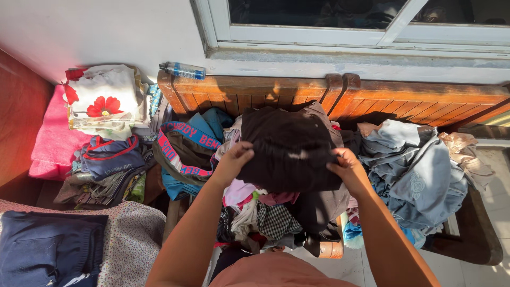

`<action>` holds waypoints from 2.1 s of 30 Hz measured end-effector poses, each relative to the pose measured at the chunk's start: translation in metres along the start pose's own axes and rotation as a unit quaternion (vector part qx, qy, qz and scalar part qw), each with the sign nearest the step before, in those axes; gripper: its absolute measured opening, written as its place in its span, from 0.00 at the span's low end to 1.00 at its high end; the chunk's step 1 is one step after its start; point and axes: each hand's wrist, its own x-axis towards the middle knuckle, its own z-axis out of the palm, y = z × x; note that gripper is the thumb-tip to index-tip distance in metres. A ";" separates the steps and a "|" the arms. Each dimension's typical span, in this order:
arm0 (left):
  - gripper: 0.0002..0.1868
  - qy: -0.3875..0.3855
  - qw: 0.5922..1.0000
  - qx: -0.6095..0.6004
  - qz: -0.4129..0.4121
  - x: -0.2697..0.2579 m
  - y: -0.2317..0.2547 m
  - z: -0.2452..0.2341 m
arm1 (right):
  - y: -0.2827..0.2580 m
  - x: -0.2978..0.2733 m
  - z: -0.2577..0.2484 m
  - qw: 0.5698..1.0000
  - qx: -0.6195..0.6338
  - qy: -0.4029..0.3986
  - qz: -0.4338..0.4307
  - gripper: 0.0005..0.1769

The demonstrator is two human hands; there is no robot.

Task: The person folds a maroon t-shirt, a white t-shirt, a pair of black shorts, a pair of underwear, a white cloth, and a black bandana by hand on a wooden bench.

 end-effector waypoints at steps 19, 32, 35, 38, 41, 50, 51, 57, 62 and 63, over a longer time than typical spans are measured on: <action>0.37 0.003 0.908 0.416 0.056 -0.028 -0.035 0.027 | 0.047 -0.012 0.026 0.860 -0.498 0.069 -0.085 0.30; 0.29 0.135 0.859 0.328 0.369 -0.040 0.020 -0.009 | -0.026 -0.030 -0.030 0.805 -0.479 0.130 -0.325 0.18; 0.27 0.014 0.845 0.281 0.455 -0.063 0.062 -0.023 | -0.033 -0.045 -0.062 0.904 -0.233 -0.016 -0.357 0.15; 0.23 -0.107 0.980 0.049 0.162 -0.073 0.047 -0.023 | 0.003 -0.046 -0.073 0.977 0.112 -0.069 -0.168 0.14; 0.22 -0.036 0.998 -0.046 -0.026 -0.052 0.011 -0.013 | 0.052 -0.022 -0.065 0.988 0.085 0.076 -0.103 0.13; 0.23 0.377 0.917 0.133 0.015 0.065 -0.052 0.030 | 0.027 0.065 0.008 0.852 -0.402 0.325 -0.087 0.24; 0.23 0.376 0.917 0.130 0.024 0.068 -0.054 0.036 | 0.025 0.060 0.026 0.808 -0.422 0.368 -0.184 0.26; 0.27 0.390 0.831 0.369 0.144 0.039 -0.017 0.077 | 0.055 0.024 0.101 0.755 -0.601 0.131 -0.226 0.31; 0.30 0.200 0.801 0.491 0.278 0.014 -0.025 0.120 | 0.082 0.048 0.092 0.742 -0.621 0.100 -0.231 0.33; 0.31 0.195 0.794 0.506 0.274 0.019 -0.031 0.118 | 0.084 0.052 0.088 0.739 -0.626 0.096 -0.228 0.33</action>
